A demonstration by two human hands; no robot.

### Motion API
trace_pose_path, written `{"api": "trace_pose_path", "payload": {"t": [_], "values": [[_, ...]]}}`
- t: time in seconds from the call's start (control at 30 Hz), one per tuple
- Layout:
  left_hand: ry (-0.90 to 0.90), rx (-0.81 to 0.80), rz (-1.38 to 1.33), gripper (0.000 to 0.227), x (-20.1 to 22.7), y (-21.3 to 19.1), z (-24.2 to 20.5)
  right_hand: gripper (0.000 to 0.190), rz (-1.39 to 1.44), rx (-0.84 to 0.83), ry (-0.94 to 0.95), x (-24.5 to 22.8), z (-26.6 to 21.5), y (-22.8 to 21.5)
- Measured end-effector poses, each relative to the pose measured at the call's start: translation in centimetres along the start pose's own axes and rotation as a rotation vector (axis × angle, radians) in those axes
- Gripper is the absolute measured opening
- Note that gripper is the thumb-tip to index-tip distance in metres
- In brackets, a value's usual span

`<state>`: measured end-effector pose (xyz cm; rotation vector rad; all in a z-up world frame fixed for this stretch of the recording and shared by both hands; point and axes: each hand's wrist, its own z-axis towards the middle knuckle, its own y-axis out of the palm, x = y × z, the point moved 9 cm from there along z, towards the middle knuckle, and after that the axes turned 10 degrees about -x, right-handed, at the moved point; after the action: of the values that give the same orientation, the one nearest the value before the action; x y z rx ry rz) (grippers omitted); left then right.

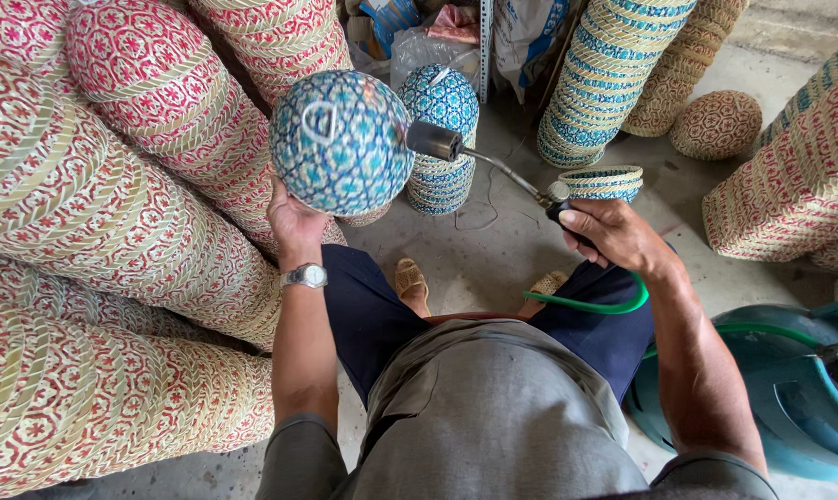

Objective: The person uses a blowtorch connected to a gas cylinder to apply heat to the surface of woven baskets. They rotate the baskets to cover different areas and handle multiple units sequentially.

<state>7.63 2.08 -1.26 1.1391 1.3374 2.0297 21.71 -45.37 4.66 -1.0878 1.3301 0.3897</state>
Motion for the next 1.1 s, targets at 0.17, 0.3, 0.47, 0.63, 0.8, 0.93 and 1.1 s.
{"api": "trace_pose_path", "payload": {"t": [0.17, 0.3, 0.47, 0.63, 0.8, 0.93, 1.1], "values": [[0.057, 0.080, -0.144, 0.060, -1.9, 0.2, 0.8, 0.043, -0.003, -0.094, 0.027, 1.1, 0.1, 2.6], [0.114, 0.104, -0.057, 0.055, -1.7, -0.1, 1.1, 0.046, -0.115, -0.075, -0.003, 1.1, 0.5, 2.8], [0.288, -0.031, 0.228, 0.041, -0.3, 1.9, 1.6, 0.042, -0.014, -0.033, -0.023, 0.2, 0.6, 1.6], [0.437, -0.120, 0.505, 0.024, 2.1, 4.5, 1.1, 0.041, -0.146, -0.019, -0.044, -1.6, 0.5, 1.2], [0.500, -0.213, 0.859, 0.014, 3.0, 7.4, 0.3, 0.041, -0.061, -0.013, 0.028, -1.6, 0.3, 0.2], [0.439, -0.214, 0.952, 0.017, 0.7, 8.1, 0.2, 0.034, -0.219, 0.042, -0.144, -3.3, 1.1, 0.8], [0.406, -0.035, 0.698, 0.016, -0.6, 7.0, 0.5, 0.029, -0.148, -0.103, -0.108, -1.3, 1.9, 3.6]]}}
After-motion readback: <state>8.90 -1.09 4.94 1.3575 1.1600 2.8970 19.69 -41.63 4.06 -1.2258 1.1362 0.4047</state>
